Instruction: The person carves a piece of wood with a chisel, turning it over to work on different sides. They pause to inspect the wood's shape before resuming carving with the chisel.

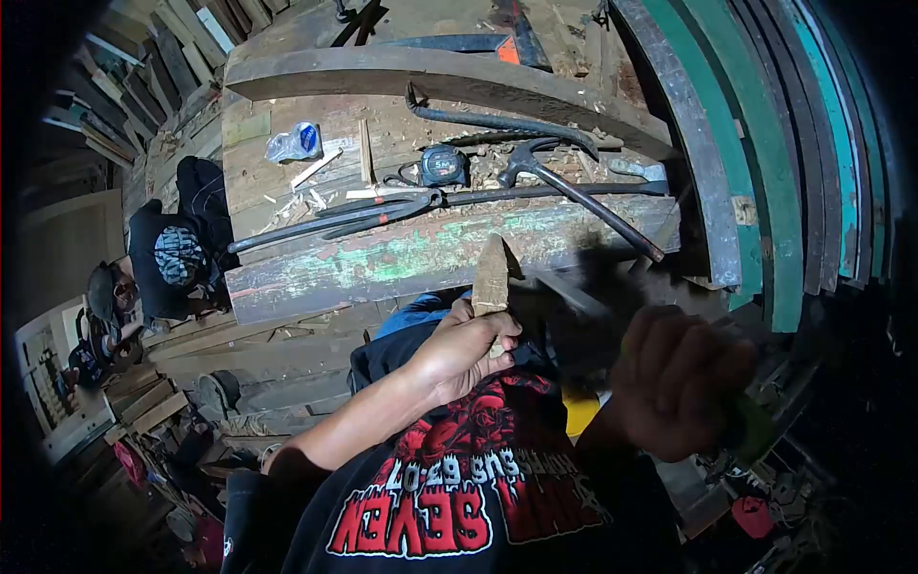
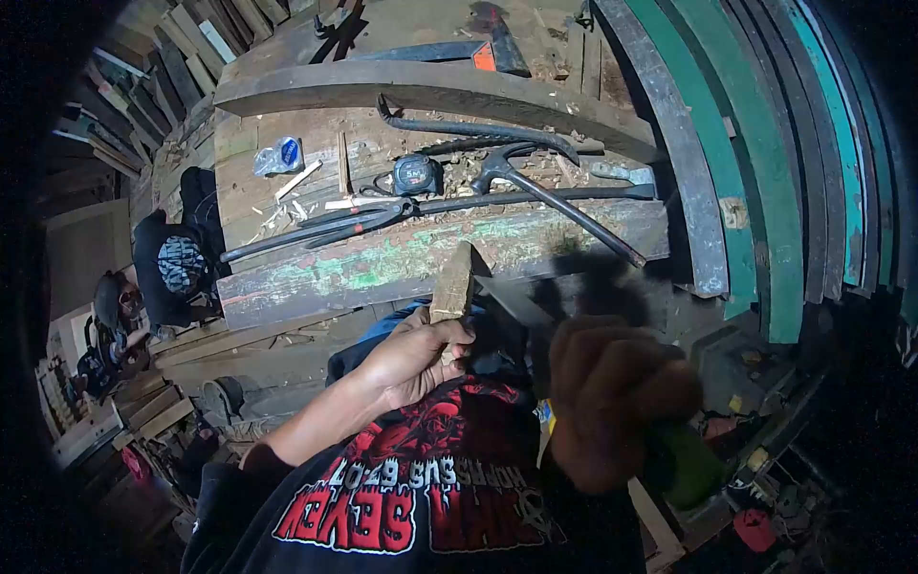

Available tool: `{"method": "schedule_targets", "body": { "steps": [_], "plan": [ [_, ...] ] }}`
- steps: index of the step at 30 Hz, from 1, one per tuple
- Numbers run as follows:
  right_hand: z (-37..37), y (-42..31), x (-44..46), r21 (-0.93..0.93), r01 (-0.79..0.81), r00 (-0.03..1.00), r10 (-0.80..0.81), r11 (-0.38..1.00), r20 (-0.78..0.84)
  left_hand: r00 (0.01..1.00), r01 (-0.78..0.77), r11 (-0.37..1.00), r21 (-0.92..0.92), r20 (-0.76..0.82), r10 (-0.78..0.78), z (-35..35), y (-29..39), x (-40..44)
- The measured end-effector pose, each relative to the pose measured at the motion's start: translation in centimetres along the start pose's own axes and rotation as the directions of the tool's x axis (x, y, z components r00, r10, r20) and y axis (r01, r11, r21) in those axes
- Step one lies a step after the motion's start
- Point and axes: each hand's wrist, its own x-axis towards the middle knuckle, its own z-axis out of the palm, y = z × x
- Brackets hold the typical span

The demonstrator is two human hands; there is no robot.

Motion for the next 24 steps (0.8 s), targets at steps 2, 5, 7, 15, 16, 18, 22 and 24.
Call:
{"method": "schedule_targets", "body": {
  "steps": [2, 5, 7, 15, 16, 18, 22, 24],
  "plan": [
    [0.0, 3.7, -1.2, -0.202, -0.029, 0.999, 0.038, 0.979, 0.039, 0.994, -0.008, 1.0, -0.014, 0.106, 0.01, -0.9, -0.3, 0.9],
    [0.0, 8.1, -2.4, -0.354, -0.1, 0.995, 0.084, 0.93, -0.059, 0.998, -0.046, 0.999, 0.022, 0.054, 0.045, -0.6, -1.5, 0.7],
    [-0.8, 6.2, -1.2, -0.189, -0.1, 0.978, 0.062, 0.977, -0.197, 0.998, -0.012, 1.0, 0.024, 0.064, 0.011, -1.4, -0.7, 0.9],
    [-1.7, 4.0, -0.5, -0.172, -0.263, 0.961, 0.242, 0.949, -0.13, 1.0, 0.004, 1.0, 0.024, -0.002, -0.004, 0.2, 0.4, 0.5],
    [-1.3, 4.7, -0.6, -0.184, -0.295, 0.95, 0.266, 0.938, -0.166, 1.0, -0.004, 0.999, 0.041, -0.006, 0.004, 0.1, 0.0, 0.6],
    [-0.3, 5.3, -0.6, -0.131, -0.31, 0.933, 0.275, 0.942, -0.231, 1.0, 0.009, 1.0, 0.012, 0.001, -0.009, 0.0, -0.4, 0.7],
    [-0.7, 0.8, 1.7, 0.121, -0.132, 0.984, 0.145, 0.984, -0.106, 0.999, 0.044, 0.999, -0.016, -0.013, -0.045, 0.7, 0.6, 0.4],
    [-0.2, -1.5, 2.9, 0.078, -0.052, 0.997, 0.056, 0.996, -0.051, 0.999, 0.034, 0.999, -0.038, -0.031, -0.035, 0.7, 0.5, 0.4]
  ]
}}
